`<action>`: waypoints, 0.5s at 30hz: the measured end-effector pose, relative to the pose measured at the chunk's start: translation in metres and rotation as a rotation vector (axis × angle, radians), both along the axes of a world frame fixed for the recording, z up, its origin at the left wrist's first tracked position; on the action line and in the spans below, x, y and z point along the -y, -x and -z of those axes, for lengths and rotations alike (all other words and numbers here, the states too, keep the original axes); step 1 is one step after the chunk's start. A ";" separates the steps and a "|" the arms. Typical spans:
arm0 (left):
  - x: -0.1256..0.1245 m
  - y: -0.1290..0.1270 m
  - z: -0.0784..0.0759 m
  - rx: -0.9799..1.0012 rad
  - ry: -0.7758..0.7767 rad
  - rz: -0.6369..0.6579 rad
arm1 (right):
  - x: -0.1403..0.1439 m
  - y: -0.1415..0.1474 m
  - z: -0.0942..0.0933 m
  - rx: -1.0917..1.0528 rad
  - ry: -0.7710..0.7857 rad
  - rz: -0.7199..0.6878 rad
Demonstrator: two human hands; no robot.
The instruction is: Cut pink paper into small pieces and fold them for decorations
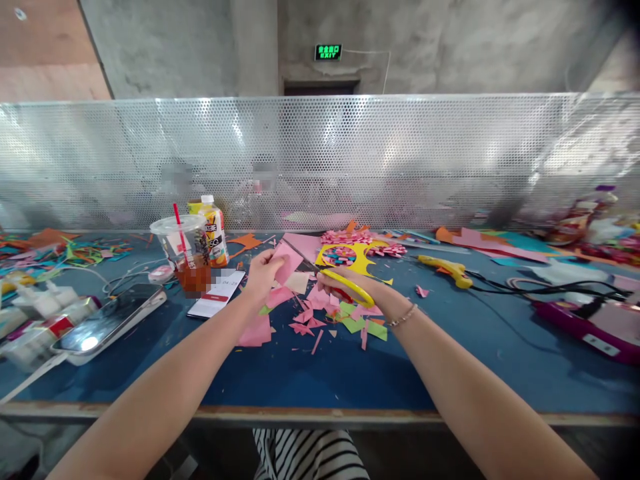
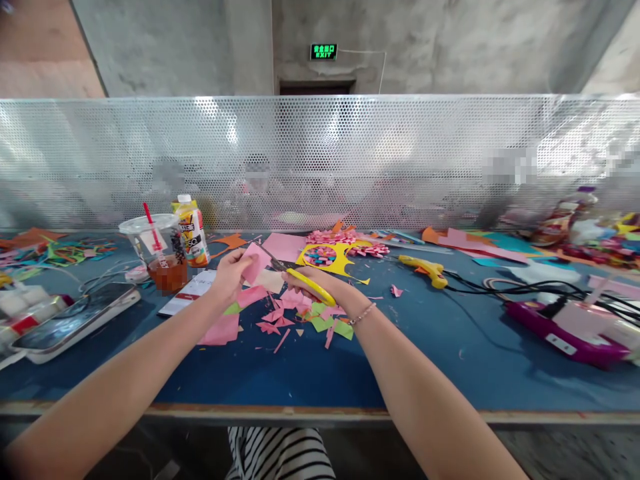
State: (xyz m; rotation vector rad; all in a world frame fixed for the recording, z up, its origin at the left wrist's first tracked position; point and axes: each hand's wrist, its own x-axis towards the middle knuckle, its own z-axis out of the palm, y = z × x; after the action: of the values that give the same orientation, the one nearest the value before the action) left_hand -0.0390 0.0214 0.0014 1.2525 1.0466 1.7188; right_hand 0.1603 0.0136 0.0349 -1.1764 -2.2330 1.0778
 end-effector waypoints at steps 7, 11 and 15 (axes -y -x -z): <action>-0.001 0.001 -0.002 -0.041 -0.045 -0.116 | -0.006 -0.003 0.004 -0.019 0.069 -0.114; -0.001 0.002 -0.003 -0.081 -0.040 -0.136 | -0.010 -0.003 0.008 -0.049 0.069 -0.074; 0.001 0.004 -0.004 -0.123 -0.037 -0.143 | -0.010 -0.004 0.009 -0.044 0.085 -0.076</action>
State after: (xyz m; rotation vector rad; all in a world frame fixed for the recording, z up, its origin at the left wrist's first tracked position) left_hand -0.0426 0.0208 0.0052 1.3501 1.2063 1.7935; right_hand 0.1640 0.0235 0.0256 -1.0977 -2.2337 1.2283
